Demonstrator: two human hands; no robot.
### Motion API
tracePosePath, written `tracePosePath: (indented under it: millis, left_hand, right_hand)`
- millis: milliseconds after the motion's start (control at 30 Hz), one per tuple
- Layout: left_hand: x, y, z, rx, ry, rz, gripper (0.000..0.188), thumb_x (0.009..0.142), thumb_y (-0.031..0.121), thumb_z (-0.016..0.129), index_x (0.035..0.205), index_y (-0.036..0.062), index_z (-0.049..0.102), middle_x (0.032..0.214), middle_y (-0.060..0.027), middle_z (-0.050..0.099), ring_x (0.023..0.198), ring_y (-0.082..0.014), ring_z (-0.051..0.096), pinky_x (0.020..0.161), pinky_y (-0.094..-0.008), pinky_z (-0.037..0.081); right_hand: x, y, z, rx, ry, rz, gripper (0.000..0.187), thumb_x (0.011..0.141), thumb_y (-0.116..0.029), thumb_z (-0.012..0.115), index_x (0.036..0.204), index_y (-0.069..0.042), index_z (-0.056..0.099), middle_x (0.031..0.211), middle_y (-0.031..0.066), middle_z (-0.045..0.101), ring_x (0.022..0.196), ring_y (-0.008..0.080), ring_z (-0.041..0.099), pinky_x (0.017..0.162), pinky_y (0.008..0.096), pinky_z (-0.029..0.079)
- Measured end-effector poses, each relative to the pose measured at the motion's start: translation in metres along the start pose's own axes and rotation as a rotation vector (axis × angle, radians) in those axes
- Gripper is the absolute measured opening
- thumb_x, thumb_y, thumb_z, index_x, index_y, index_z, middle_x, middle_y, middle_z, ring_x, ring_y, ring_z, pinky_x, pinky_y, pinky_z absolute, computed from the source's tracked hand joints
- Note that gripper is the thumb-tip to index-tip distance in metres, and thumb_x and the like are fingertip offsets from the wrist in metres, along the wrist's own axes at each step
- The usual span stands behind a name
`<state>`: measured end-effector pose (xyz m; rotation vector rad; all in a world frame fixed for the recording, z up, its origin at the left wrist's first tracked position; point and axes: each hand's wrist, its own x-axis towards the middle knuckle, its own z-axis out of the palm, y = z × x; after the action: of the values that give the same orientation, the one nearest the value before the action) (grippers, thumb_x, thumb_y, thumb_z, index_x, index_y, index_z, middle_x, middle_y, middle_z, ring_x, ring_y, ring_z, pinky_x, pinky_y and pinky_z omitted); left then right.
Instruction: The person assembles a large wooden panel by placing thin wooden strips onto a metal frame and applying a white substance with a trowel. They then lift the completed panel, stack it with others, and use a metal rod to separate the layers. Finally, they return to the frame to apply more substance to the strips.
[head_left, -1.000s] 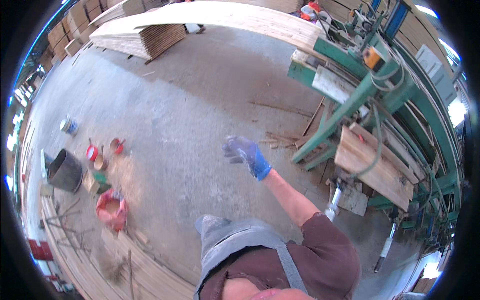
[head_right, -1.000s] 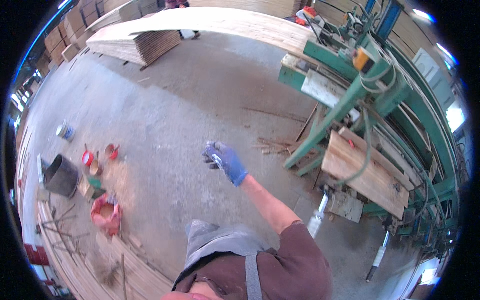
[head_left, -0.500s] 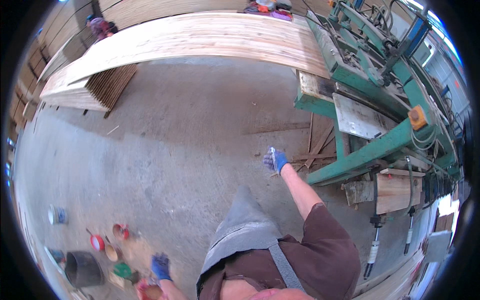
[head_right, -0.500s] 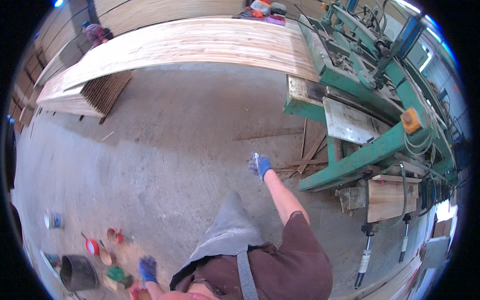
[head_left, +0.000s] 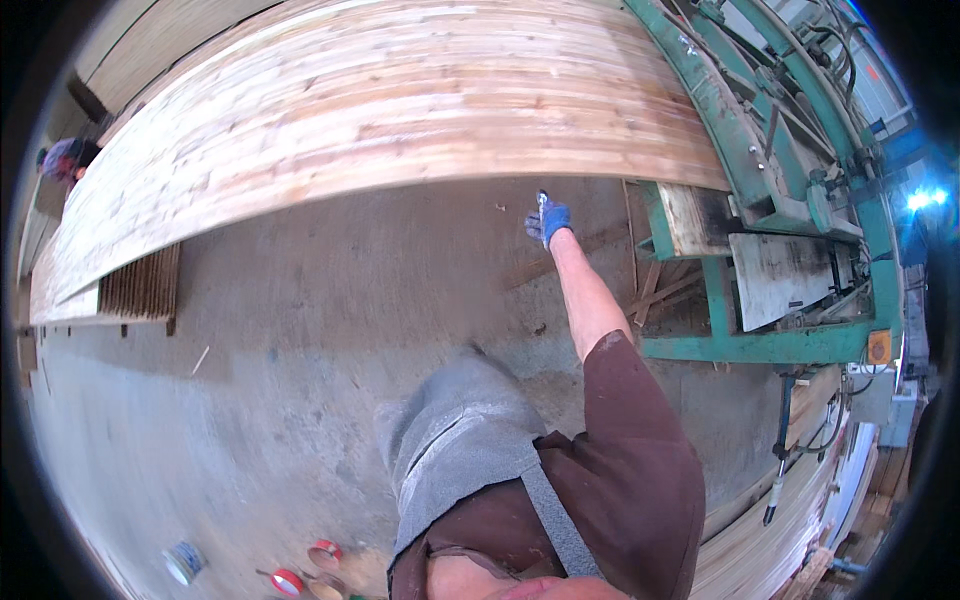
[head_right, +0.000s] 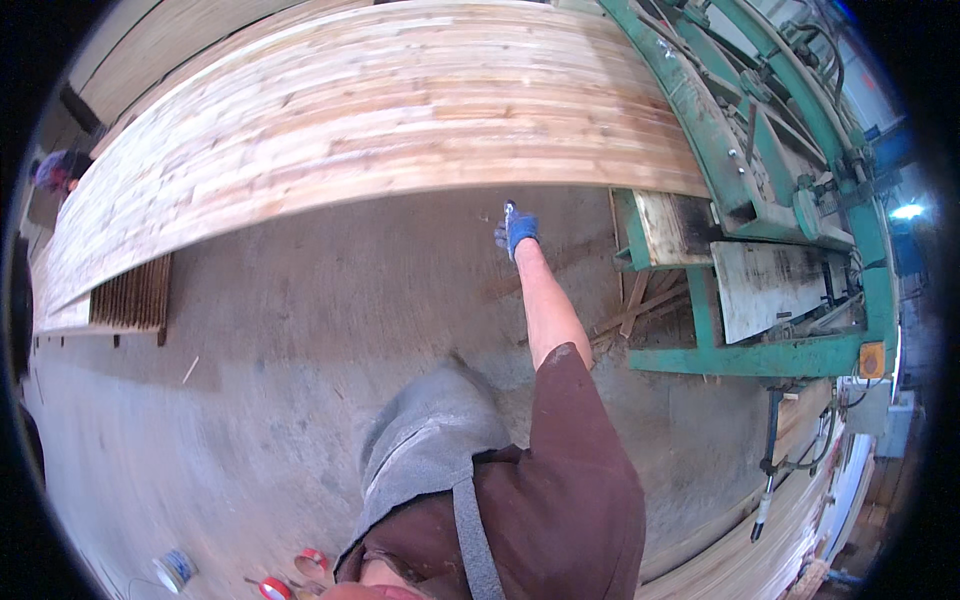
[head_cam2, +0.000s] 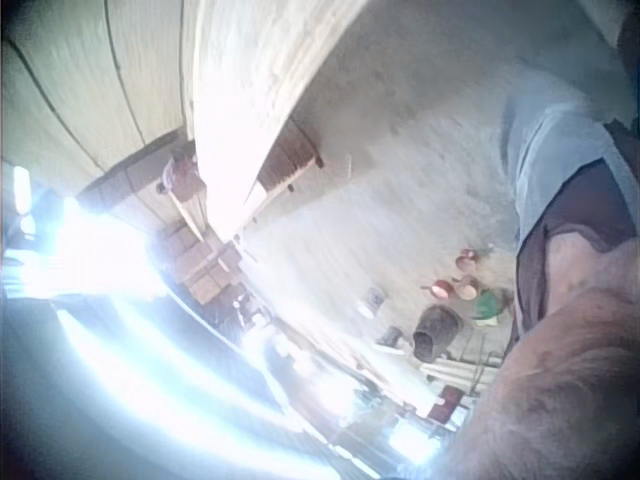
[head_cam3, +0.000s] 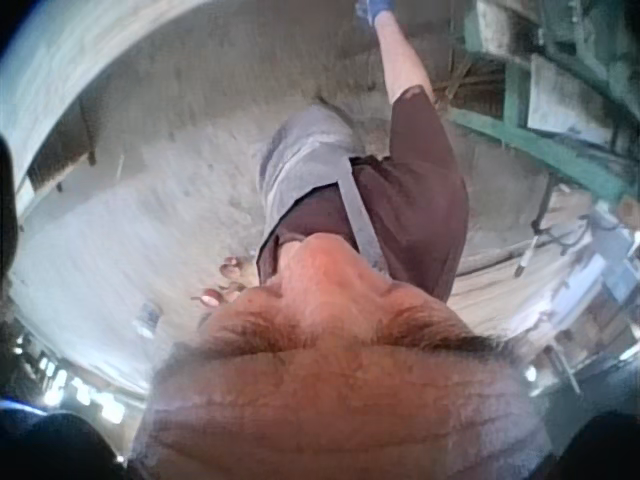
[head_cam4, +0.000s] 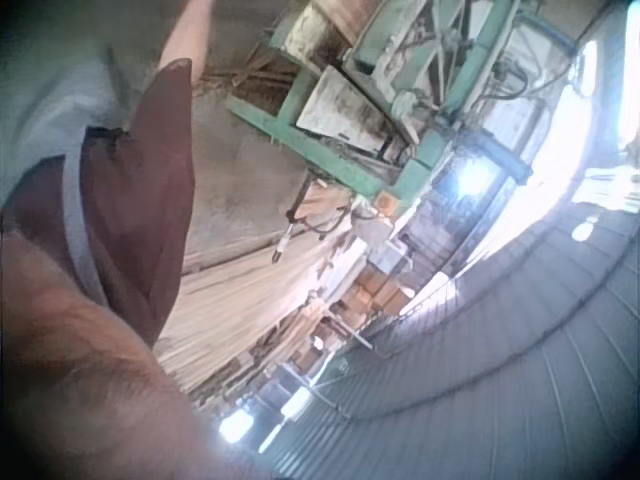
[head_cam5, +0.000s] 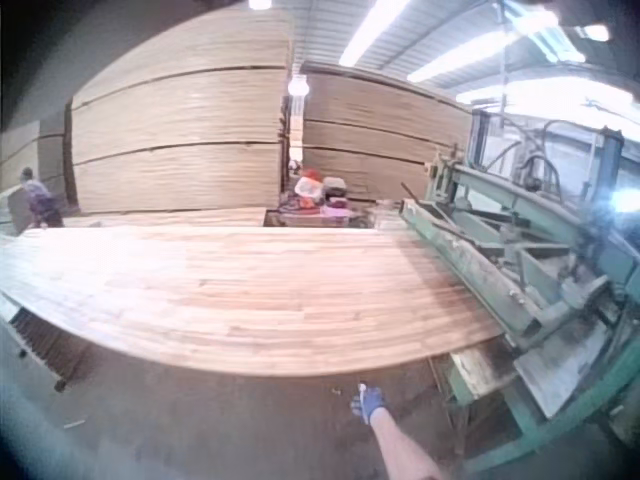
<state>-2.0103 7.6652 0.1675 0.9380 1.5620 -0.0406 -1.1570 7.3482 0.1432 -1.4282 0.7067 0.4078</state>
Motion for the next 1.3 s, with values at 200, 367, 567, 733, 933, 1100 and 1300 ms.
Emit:
tracePosePath:
  millis: [200,367,567,733,933,1100,1300]
  left_hand:
    - [0.101,0.183,-0.037,0.155,-0.034,0.033,0.033,0.101,0.032,0.05,0.12,0.0079,0.062,0.106,-0.0132,0.068,0.085,-0.0293,0.066,0.072,-0.0432,0.055]
    - [0.305,0.325,0.015,-0.185,-0.194,-0.066,0.033,0.101,0.03,0.05,0.121,0.0071,0.062,0.11,-0.0124,0.068,0.093,-0.0304,0.066,0.081,-0.0445,0.057]
    - [0.283,0.607,0.099,-0.087,-0.282,0.1,0.05,0.103,0.042,0.045,0.141,0.0097,0.052,0.122,-0.0167,0.066,0.105,-0.0306,0.066,0.092,-0.0438,0.053]
    - [0.331,0.617,0.154,0.292,-0.38,0.049,0.048,0.1,0.04,0.053,0.135,0.0077,0.055,0.114,-0.0183,0.07,0.083,-0.025,0.071,0.076,-0.0357,0.057]
    - [0.341,0.637,0.178,0.639,-0.525,0.152,0.039,0.096,0.035,0.06,0.123,0.0077,0.062,0.103,-0.0149,0.073,0.077,-0.0239,0.071,0.068,-0.0357,0.058]
    - [0.353,0.681,0.167,0.772,-0.455,0.148,0.041,0.096,0.039,0.058,0.121,0.0076,0.064,0.098,-0.0138,0.074,0.07,-0.0205,0.07,0.063,-0.0323,0.056]
    - [0.367,0.75,0.229,0.669,-0.678,0.124,0.052,0.098,0.044,0.051,0.136,0.0078,0.055,0.11,-0.0159,0.072,0.084,-0.0258,0.071,0.078,-0.0407,0.056]
  right_hand:
    - [0.01,-0.017,0.098,0.152,0.005,-0.04,0.032,0.099,-0.039,0.054,0.122,-0.016,0.058,0.099,0.0132,0.069,0.076,0.0292,0.066,0.07,0.0496,0.058]
    - [-0.102,0.01,0.3,0.199,-0.186,0.072,0.037,0.098,-0.04,0.057,0.122,-0.012,0.058,0.099,0.0122,0.07,0.076,0.0259,0.07,0.064,0.0435,0.057]
    - [-0.138,0.031,0.274,0.309,-0.034,0.197,0.054,0.096,-0.053,0.058,0.127,-0.009,0.054,0.108,0.0168,0.071,0.084,0.0292,0.071,0.071,0.0448,0.056]
    - [-0.045,0.06,0.277,0.65,0.2,0.318,0.048,0.098,-0.054,0.051,0.118,-0.012,0.06,0.111,0.0129,0.07,0.099,0.0307,0.067,0.076,0.0468,0.057]
    - [-0.096,0.066,0.379,0.947,-0.243,0.316,0.036,0.098,-0.045,0.056,0.117,-0.015,0.063,0.111,0.0135,0.07,0.095,0.0259,0.069,0.076,0.0427,0.059]
    - [-0.187,0.038,0.376,0.453,-0.479,0.321,0.034,0.098,-0.042,0.057,0.111,-0.012,0.063,0.101,0.0114,0.07,0.088,0.0225,0.07,0.067,0.0378,0.058]
    - [-0.081,0.057,0.227,0.722,0.441,0.123,0.064,0.097,-0.059,0.047,0.132,-0.006,0.052,0.12,0.015,0.065,0.103,0.032,0.064,0.091,0.049,0.052]
